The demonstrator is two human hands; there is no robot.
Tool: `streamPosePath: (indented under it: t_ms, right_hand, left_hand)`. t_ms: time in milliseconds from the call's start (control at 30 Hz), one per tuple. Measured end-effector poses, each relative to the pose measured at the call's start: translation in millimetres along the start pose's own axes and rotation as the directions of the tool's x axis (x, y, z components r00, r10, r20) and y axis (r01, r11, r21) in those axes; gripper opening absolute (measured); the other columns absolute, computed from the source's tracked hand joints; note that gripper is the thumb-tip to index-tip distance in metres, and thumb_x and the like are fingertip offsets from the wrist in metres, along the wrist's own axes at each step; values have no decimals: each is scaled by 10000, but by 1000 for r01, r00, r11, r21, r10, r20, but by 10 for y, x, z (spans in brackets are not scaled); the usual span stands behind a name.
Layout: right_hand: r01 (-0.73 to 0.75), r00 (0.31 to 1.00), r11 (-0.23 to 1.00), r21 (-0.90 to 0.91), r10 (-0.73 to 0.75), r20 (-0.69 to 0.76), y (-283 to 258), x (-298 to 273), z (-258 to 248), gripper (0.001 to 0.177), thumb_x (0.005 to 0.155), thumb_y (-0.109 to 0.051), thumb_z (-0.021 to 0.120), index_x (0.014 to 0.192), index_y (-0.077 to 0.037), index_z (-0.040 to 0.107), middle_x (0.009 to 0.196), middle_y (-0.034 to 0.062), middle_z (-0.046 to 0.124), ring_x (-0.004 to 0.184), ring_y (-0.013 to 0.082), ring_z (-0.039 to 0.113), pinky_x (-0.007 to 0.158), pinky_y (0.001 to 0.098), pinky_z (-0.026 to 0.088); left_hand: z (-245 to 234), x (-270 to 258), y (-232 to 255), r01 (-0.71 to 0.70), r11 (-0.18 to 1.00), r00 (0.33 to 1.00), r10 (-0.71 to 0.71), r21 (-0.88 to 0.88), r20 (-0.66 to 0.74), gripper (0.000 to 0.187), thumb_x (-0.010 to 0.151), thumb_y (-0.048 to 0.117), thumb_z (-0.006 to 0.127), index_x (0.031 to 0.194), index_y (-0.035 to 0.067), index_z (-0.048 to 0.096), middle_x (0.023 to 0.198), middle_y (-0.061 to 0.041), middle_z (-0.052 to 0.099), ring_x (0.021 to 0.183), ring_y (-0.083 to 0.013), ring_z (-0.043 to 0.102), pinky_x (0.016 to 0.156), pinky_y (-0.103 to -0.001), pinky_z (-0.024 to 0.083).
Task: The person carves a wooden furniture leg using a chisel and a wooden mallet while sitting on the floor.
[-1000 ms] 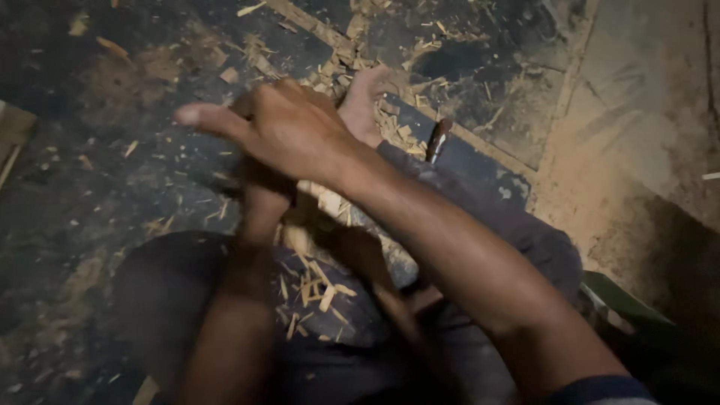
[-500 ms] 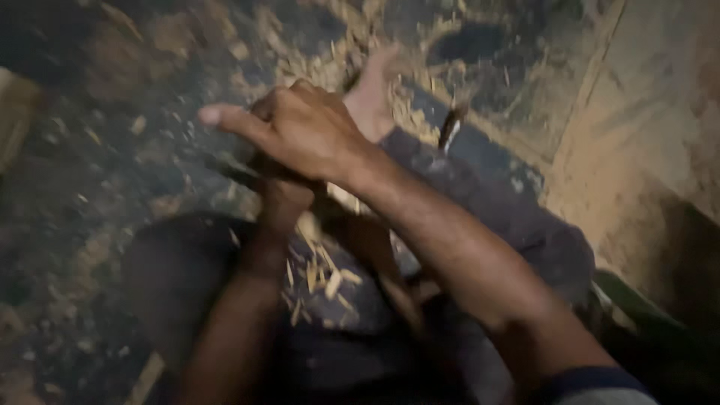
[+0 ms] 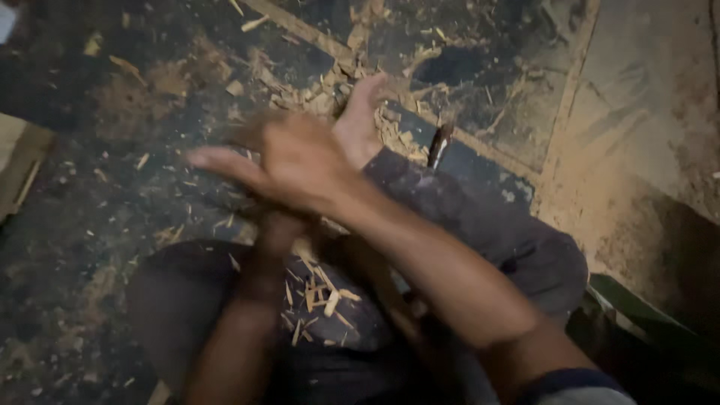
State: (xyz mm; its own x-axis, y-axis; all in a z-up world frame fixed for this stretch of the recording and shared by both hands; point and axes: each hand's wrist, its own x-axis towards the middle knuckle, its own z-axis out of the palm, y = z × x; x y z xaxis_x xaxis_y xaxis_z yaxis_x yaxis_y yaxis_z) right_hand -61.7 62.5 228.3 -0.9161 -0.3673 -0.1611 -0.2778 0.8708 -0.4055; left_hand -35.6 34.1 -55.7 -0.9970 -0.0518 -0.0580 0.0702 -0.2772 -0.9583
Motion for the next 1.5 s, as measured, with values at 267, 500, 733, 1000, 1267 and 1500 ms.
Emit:
streamPosePath:
  t_ms: [267,500,733,1000,1267,1500]
  right_hand:
    - [421,867,881,213,-323,-379,34,-357,37,776,1040,-744,246,681,-191,655,754,-22,691,682,63,588,706,348,543]
    - [43,990,999,-21,-40,134,-85,-107,-2,731,910,-787,393,520,-192,561,486,-17,501,399,124,420,433,368,474]
    - [-160,987,975,-152,162,1,75,295,219,759,908,-797,445,602,-124,616,516,-2,486,430,96,382,440,354,439]
    - [65,865,821,567,237,-443,864,-453,443,535,1036,-447,521,1383,-48,605,1395,161,612,1203,271,643,979,393,541]
    - [-274,935,863,424,342,-92,1185,-1995,1168,513,889,-280,735,1334,-44,638,1254,155,716,1113,254,721,957,368,564]
    - [108,934,928,357,29,-356,790,-1750,847,844,775,-290,860,1437,67,477,1403,280,558,1291,346,539,1037,416,434]
  left_hand:
    - [0,-292,-1085,-236,841,902,4,487,431,348,1214,414,504,1019,132,570,971,33,541,957,-6,531,881,-167,439]
    - [361,152,-631,338,368,933,-10,866,-360,406,931,483,493,1051,118,623,934,-18,595,921,-92,577,852,-262,462]
    - [262,243,-515,297,400,954,-96,867,-283,337,946,379,563,1070,76,642,933,-60,640,895,-143,635,842,-306,507]
    - [981,52,-1264,-61,-973,995,-43,221,89,301,834,177,733,1094,43,661,955,-99,736,848,-183,728,735,-367,599]
    - [1525,121,-1599,-68,-918,998,-60,391,33,407,880,328,793,1137,66,617,881,-8,665,656,-119,619,566,-316,562]
    - [878,-170,-1440,336,-479,894,-109,811,-435,531,970,501,678,1168,21,566,798,-46,588,657,-132,590,583,-301,532]
